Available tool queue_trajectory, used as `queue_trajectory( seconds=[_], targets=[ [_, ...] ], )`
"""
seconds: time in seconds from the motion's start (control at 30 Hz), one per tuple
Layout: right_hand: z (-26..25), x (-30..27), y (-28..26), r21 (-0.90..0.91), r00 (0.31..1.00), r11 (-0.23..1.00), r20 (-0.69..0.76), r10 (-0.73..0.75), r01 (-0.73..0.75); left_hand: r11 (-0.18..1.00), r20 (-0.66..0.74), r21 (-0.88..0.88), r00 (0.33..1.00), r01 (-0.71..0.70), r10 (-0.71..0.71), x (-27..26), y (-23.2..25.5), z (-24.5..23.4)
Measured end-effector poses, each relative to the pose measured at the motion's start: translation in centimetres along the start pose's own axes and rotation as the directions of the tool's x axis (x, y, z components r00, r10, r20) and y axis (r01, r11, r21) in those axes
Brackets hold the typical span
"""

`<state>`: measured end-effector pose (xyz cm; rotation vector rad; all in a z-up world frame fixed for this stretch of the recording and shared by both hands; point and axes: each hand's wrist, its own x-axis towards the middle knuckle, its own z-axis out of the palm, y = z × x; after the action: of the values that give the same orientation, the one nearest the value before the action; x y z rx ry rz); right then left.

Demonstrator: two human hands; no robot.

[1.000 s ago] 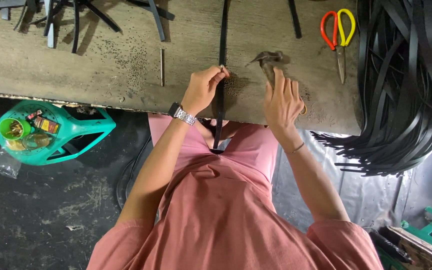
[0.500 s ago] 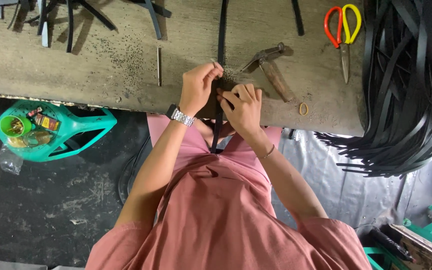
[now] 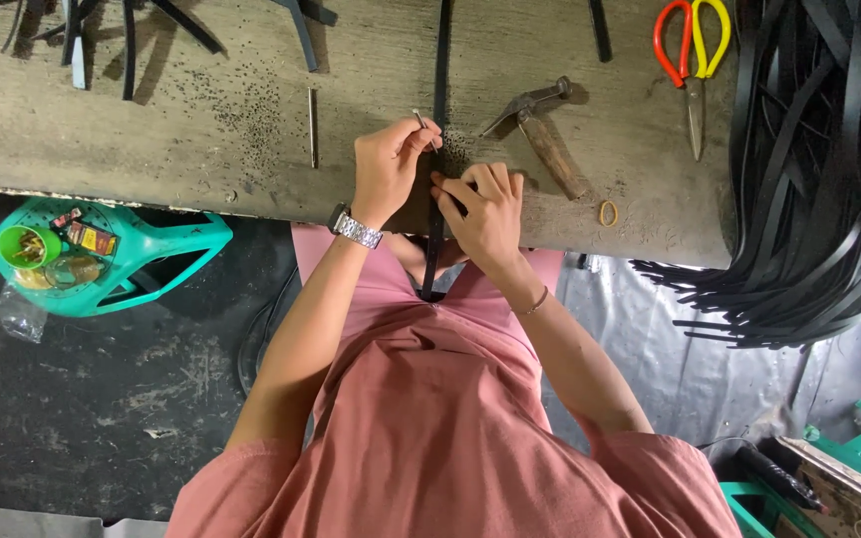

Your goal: The person is using a hammer and a punch to create holes or attach components to a long black leather strip on a low wooden workbench.

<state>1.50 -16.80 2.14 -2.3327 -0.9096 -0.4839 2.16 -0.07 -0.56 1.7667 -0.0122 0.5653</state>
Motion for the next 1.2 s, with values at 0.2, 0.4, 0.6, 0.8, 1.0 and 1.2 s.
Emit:
queue_trajectory(
  seconds=[0.2, 0.4, 0.6, 0.8, 1.0, 1.2],
  targets=[
    [0.5, -0.7, 0.8, -0.002, 1.000, 1.000, 0.029, 0.000, 0.000, 0.991, 0.011, 0.109, 0.997, -0.072, 0.071, -0.1, -0.1, 0.1],
    [0.5, -0.6, 0.7, 0.001, 1.000, 1.000, 0.021, 0.006, -0.006, 0.992, -0.007, 0.105, 0.997, -0.071, 0.072, -0.1, -0.4, 0.3],
    [0.4, -0.6, 0.7, 0.019, 1.000, 1.000, 0.019, 0.003, -0.004, 0.988, 0.009, 0.115, 0.995, -0.100, 0.099, -0.2, -0.6, 0.4],
    [0.5, -0.8, 0.8, -0.006, 1.000, 1.000, 0.023, 0.001, -0.001, 0.949, 0.022, 0.246, 0.980, -0.198, 0.198, -0.6, -1.0, 0.8],
    [1.2, -1.5, 1.5, -0.036, 1.000, 0.999, 0.025, 0.003, -0.002, 0.908, 0.059, 0.305, 0.958, -0.286, 0.282, -1.1, -1.4, 1.0],
    [0.0, -3.4, 6.7, -0.551, 0.991, 0.825, -0.115, 0.075, -0.126, 0.921, 0.075, 0.257, 0.957, -0.291, 0.281, -1.4, -1.5, 0.9]
  ],
)
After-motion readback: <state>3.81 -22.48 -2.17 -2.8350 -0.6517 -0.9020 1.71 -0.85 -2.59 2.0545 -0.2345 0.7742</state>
